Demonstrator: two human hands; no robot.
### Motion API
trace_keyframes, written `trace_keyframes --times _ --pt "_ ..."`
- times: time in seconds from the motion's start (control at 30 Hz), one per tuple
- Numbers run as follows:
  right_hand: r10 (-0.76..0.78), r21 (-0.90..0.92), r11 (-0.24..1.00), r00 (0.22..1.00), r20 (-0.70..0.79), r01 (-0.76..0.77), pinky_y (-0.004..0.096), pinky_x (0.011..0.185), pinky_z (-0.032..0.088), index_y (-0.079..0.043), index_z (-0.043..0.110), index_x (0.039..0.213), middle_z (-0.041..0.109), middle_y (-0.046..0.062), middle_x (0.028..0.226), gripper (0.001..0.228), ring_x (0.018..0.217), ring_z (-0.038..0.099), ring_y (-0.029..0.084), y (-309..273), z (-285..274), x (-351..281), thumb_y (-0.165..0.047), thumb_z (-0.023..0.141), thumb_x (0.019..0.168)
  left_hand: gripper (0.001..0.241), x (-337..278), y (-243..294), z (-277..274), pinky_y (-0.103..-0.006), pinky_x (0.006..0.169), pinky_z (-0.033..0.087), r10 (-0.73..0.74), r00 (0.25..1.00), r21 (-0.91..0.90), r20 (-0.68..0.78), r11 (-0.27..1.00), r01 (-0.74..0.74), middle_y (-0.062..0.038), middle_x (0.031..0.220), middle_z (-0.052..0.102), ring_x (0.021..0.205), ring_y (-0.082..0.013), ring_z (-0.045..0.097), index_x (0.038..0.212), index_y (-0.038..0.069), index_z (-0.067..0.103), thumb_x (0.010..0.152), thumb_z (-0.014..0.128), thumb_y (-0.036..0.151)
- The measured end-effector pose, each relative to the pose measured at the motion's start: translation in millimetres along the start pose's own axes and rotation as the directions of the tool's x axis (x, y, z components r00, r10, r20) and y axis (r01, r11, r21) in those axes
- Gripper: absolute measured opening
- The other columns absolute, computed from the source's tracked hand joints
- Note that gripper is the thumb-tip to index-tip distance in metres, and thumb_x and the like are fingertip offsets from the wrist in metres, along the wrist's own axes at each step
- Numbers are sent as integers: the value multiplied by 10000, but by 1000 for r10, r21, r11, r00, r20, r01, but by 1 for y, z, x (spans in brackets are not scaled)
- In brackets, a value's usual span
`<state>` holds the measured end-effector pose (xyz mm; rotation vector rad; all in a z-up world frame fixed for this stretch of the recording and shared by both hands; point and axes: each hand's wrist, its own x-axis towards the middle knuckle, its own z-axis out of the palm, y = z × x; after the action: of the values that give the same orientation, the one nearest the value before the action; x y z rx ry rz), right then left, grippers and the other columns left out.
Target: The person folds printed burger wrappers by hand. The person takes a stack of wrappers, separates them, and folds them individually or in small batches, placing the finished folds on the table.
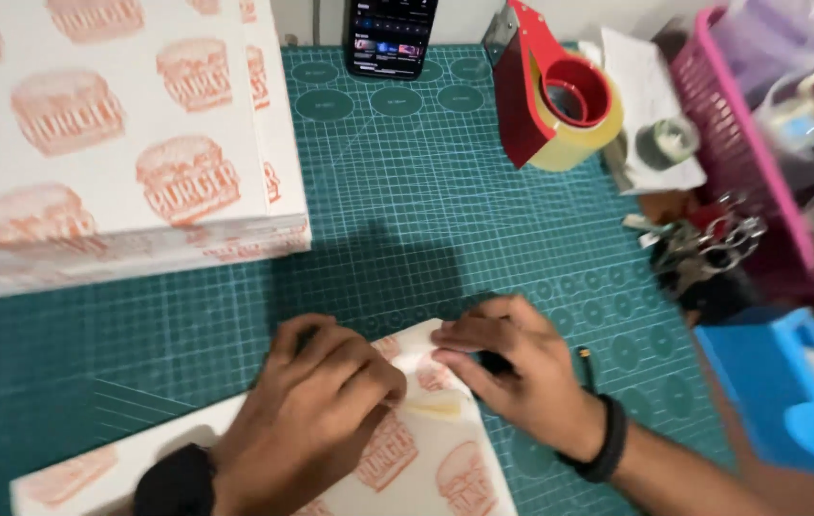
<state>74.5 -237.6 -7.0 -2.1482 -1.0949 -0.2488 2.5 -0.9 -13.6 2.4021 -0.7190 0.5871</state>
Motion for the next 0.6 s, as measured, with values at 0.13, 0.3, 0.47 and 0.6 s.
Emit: trace_keyframes --times 0.13,0.3,0.47,0.6 --pt "-84 10 996 994 -77 85 276 763 575 -105 711 1030 717 70 944 178 889 689 193 1 0 -7 -153 806 887 87 3 1 -4 -502 881 405 -1 1000 -41 10 999 1 -57 969 612 912 -304 579 890 194 595 842 657 157" --pt "-224 30 971 945 -238 237 308 713 571 -112 597 1000 718 50 875 253 840 699 199 5 5 -16 -85 810 866 103 1 2 -2 -501 926 408 -28 999 -39 19 999 29 -20 793 552 825 -271 567 844 197 551 893 625 144" --pt "33 -31 999 999 -11 -33 270 900 633 -55 648 1182 776 50 1092 400 1073 679 176 8 5 -11 -189 839 857 160 -1 1 2 -486 879 439 -17 993 -119 -114 993 3 -11 816 525 785 -253 582 958 155 552 883 584 16" --pt "20 -6 1000 1000 -16 -20 243 834 629 -65 651 1140 755 51 1047 372 1001 688 155 9 6 -9 -143 854 838 96 0 0 4 -489 846 421 10 1000 62 -23 998 -9 -11 804 589 810 -260 583 845 216 621 939 624 199"
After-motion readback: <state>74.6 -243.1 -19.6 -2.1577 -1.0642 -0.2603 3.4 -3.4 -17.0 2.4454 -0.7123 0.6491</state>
